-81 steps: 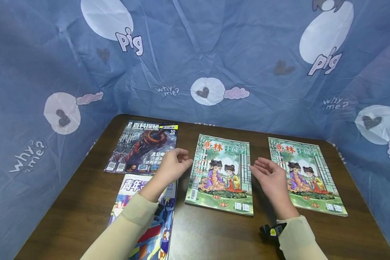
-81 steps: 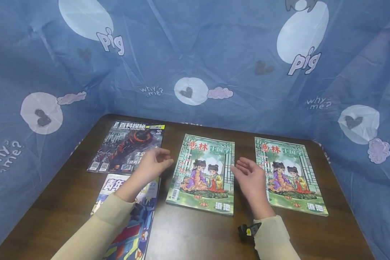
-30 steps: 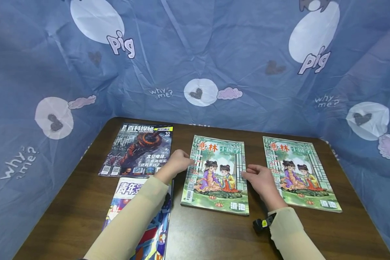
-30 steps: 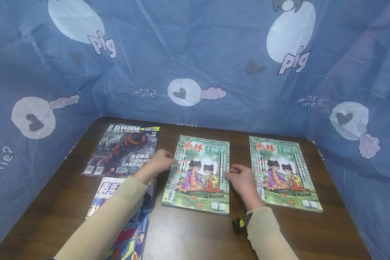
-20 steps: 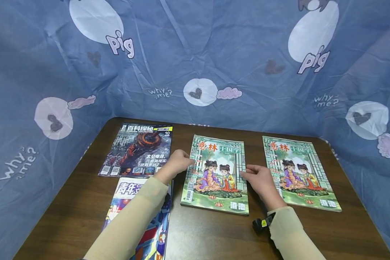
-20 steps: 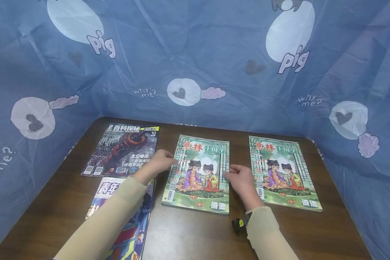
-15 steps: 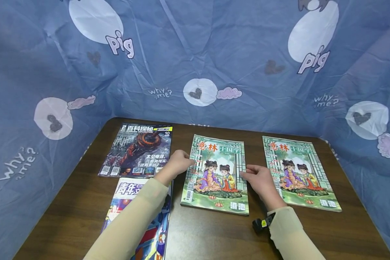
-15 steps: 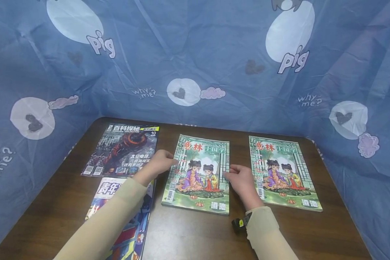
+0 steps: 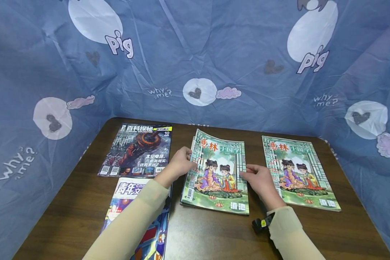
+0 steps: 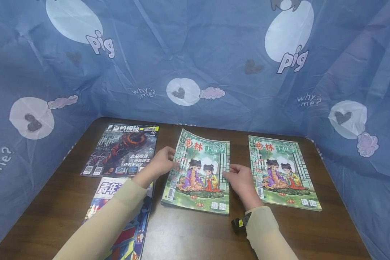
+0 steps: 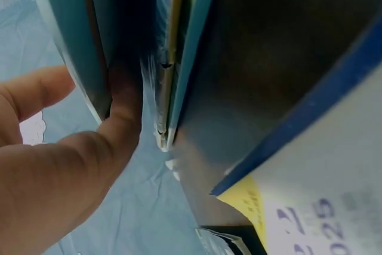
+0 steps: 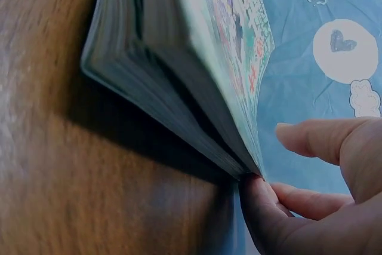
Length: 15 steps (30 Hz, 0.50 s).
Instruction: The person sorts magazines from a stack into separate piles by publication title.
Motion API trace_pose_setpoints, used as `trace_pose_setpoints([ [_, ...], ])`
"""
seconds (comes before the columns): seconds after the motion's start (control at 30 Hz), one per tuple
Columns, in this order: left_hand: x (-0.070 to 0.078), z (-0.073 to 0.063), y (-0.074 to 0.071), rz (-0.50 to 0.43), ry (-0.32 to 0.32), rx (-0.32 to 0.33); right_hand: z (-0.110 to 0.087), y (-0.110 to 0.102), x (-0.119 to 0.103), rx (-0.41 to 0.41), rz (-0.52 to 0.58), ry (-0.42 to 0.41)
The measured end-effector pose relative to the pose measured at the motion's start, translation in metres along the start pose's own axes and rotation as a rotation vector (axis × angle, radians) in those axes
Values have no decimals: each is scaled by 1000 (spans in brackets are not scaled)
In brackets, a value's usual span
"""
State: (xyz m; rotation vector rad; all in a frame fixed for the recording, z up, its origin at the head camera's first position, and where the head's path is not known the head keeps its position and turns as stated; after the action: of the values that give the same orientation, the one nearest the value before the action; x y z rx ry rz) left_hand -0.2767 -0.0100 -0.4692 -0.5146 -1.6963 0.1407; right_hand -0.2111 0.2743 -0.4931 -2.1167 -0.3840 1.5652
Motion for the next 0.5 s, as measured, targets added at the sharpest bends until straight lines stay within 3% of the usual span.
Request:
trace_pose_setpoints([
  [0.5,-8,-3,4,-167,-44,-32,0,1,4,0,-2,-1],
])
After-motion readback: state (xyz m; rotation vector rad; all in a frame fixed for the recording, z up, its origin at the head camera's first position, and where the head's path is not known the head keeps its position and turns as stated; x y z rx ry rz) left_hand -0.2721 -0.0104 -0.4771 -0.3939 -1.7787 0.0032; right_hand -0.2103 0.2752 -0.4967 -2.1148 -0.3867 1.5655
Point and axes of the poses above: each hand's wrist, its own z-axis towards the middle knuckle, its own y-axis out of the palm, x = y × z, the point moved 4 cm from there along z, towards the middle knuckle, and after that the axes turned 4 degrees about -z, right-handed, at the moved point
